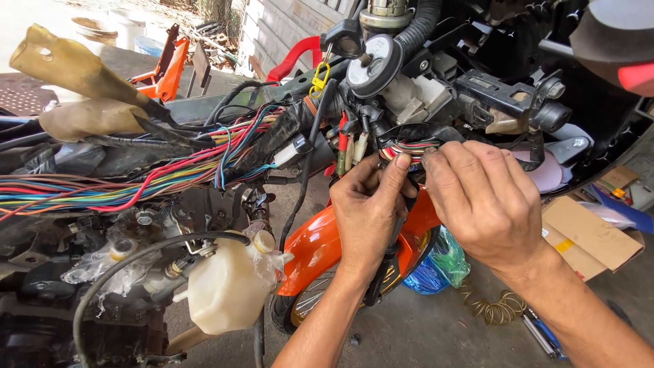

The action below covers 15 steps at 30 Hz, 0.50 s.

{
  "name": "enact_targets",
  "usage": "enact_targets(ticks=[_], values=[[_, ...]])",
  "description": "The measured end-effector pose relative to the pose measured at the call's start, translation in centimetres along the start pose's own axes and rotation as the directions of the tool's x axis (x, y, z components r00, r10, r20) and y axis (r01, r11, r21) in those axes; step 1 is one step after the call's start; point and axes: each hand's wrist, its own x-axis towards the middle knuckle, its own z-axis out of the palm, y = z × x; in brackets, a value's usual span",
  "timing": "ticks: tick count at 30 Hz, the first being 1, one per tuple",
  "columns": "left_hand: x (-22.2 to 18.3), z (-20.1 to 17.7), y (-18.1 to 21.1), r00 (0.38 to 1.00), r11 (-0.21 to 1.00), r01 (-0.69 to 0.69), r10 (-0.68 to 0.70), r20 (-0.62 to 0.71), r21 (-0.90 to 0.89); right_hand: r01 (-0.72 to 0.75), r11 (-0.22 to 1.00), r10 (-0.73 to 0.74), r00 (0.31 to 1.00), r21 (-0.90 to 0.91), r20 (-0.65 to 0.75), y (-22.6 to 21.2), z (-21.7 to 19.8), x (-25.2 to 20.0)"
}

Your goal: Connecting electrical wiring harnesses and fitting a plastic front cowl onto a motorcycle frame.

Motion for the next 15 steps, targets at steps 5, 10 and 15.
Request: enact_targets(ticks=[5, 10, 15], values=[[-0.1, -0.1, 0.0, 1.0, 0.999, -0.028, 0.028, -0.007, -0.028, 0.034, 0.988, -0.044, 0.997, -0.148, -0.063, -0.6, -0.2, 1.0], [-0.1, -1.5, 0.3, 0.997, 0.999, -0.009, 0.013, 0.072, -0.054, 0.066, 0.99, -0.07, 0.997, -0.128, -0.028, -1.2, -0.2, 0.6], [-0.9, -2.4, 1.1, 0.992, 0.994, -0.017, 0.031, 0.123, -0.106, 0.065, 0.988, -0.069, 0.997, -0.138, -0.024, -2.3, -1.1, 1.8]])
